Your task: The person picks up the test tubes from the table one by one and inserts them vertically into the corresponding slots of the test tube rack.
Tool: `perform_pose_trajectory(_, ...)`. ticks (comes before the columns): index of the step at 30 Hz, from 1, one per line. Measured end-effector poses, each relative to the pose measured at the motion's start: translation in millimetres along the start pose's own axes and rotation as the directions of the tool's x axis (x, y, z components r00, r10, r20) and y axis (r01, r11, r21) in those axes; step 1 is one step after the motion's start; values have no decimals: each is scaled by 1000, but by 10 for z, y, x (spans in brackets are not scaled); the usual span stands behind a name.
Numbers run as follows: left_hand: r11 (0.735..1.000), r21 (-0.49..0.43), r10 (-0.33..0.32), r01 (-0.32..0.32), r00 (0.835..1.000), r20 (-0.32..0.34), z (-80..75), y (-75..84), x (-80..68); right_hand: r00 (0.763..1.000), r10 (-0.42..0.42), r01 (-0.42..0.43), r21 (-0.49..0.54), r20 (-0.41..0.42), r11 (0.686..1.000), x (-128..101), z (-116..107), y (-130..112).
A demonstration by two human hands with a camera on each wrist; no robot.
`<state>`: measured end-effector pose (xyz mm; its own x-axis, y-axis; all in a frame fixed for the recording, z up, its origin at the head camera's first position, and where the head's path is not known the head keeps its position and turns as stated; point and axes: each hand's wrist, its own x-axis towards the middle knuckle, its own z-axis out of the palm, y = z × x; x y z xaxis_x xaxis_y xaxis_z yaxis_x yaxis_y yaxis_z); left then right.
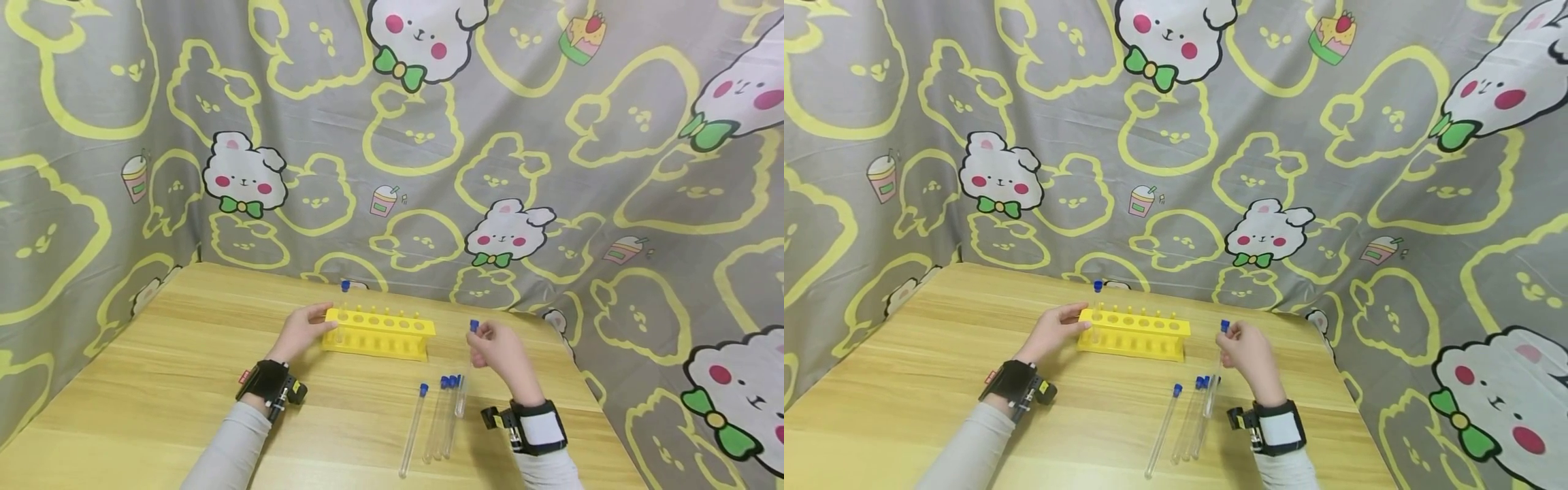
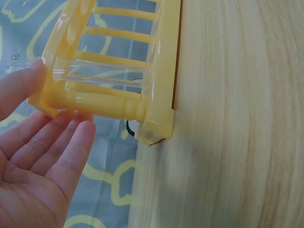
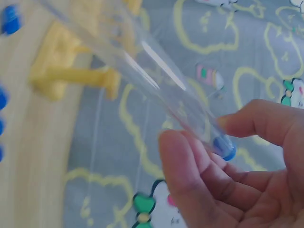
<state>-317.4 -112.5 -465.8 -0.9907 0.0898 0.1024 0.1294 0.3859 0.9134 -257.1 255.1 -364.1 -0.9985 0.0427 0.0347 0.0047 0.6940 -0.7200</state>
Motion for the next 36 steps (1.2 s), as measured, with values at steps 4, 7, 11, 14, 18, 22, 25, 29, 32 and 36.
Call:
perform_pose_trajectory(4, 1000, 6, -1, 1, 1000, 0, -2, 10, -8, 995, -81, 81, -4, -61, 997, 76, 48, -228)
perform_pose_trajectory(7, 1000, 7, 2, -2, 1000, 0, 1, 11, -8, 984, -142, 145, 19, -105, 989, 137, 114, -380)
perform_pose_trajectory(11, 1000, 5, 1, -1, 1000, -4, 2, -4, -1, 964, -213, 226, 65, -162, 972, 205, 225, -564)
perform_pose_trajectory(14, 1000, 11, 0, 0, 1000, -5, 2, -14, -1, 940, -267, 292, 95, -214, 952, 246, 320, -685)
perform_pose_trajectory(18, 1000, 18, -1, 2, 1000, -8, -2, -9, -5, 879, -366, 406, 77, -305, 911, 306, 467, -816)
perform_pose_trajectory(22, 1000, 14, -4, 4, 1000, -17, 1, -5, -9, 810, -450, 512, 80, -376, 855, 356, 644, -928)
perform_pose_trajectory(25, 1000, 11, -2, 3, 1000, -19, 5, -7, -6, 779, -478, 564, 119, -406, 817, 392, 787, -1002)
perform_pose_trajectory(29, 1000, 16, 2, -1, 1000, -26, 5, -13, -7, 753, -500, 604, 148, -428, 783, 443, 979, -1062)
perform_pose_trajectory(32, 1000, 16, 6, -5, 1000, -30, -1, -11, -11, 747, -510, 616, 157, -425, 772, 476, 1106, -1076)
perform_pose_trajectory(36, 1000, -1, 8, -8, 1000, -21, -2, -9, -12, 766, -497, 593, 152, -407, 791, 517, 1253, -1057)
